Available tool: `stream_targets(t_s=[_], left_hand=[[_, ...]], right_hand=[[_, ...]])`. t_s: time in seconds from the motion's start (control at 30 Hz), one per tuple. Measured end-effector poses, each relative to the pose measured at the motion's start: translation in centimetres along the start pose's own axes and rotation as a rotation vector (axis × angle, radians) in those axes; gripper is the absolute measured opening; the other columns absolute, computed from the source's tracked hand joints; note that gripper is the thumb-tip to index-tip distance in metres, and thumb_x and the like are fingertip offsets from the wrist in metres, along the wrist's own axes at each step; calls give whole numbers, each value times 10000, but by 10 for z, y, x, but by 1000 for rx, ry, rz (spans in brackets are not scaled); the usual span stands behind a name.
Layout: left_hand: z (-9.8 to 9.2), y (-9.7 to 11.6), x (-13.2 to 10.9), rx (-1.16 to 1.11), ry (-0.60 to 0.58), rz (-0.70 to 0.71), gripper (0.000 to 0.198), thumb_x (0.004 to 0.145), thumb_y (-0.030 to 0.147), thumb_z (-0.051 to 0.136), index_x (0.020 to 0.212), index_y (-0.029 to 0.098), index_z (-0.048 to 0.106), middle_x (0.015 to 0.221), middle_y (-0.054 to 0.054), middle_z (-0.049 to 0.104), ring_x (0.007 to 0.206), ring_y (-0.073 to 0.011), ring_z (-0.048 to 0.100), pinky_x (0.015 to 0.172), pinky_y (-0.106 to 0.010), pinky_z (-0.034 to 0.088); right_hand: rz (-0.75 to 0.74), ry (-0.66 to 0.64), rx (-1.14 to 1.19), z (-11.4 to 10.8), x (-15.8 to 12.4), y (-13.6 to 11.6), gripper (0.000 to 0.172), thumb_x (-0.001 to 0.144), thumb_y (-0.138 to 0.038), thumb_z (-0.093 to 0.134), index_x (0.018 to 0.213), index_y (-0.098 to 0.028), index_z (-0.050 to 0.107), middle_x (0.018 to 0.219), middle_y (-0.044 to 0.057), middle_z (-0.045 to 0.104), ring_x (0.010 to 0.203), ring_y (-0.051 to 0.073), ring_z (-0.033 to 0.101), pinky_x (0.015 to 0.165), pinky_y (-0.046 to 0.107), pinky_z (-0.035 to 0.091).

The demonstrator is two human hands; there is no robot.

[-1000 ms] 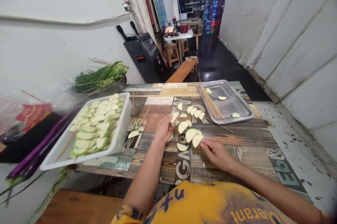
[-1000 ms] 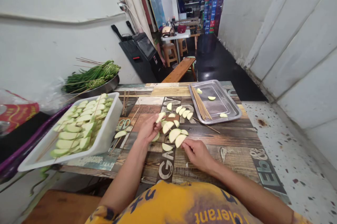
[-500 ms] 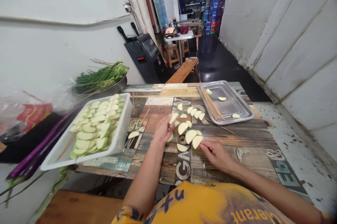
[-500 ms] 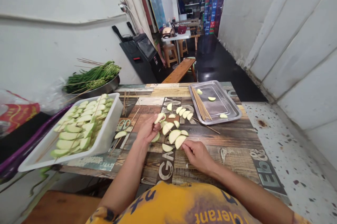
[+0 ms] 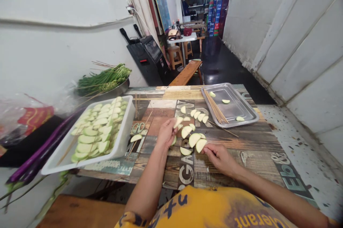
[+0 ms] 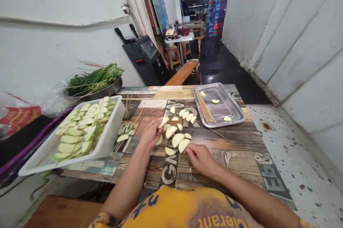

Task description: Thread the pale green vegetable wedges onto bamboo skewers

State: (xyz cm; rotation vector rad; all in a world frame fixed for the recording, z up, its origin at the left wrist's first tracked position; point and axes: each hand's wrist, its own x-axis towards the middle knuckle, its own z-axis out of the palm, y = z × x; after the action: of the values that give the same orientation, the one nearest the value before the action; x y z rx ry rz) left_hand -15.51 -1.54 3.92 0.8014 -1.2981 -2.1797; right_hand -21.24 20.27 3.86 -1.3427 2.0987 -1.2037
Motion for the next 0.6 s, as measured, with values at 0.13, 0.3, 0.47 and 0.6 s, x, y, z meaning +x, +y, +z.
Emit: stream_targets(t_s=[0.13,0.3,0.47,0.6], left_hand=[[5,-1,-4,27,19,51,359,570,366,724,754,91,585,500,52,464,378,-2,336,352,-142,161],[2,1,-1,10,73,82,375,574,376,707,798,97,595,541,35,507,388,-7,349,360,-140,169],[-17,-1,12,153,305,230,316,627,360,645,858,144,634,662,10,597,502,-54,472,464,-160,345],[-29,-7,17,541,277,313,253,658,341,612,803,146,683,787,-46,663,738,-152,578,674,-239,437]], right_hand=[[1,11,-1,1,0,0,272,870,-237,372,713,-154,578,573,-23,493,537,103,437,528,203,320],[0,18,10,0,0,0,274,869,-241,371,723,-154,586,591,-17,521,556,110,459,547,207,341],[36,137,75,-10,3,2,275,868,-275,382,760,-149,601,607,-5,536,576,116,476,553,211,359],[130,257,140,-17,6,6,283,869,-336,399,800,-146,597,512,-36,412,478,96,377,463,205,300]])
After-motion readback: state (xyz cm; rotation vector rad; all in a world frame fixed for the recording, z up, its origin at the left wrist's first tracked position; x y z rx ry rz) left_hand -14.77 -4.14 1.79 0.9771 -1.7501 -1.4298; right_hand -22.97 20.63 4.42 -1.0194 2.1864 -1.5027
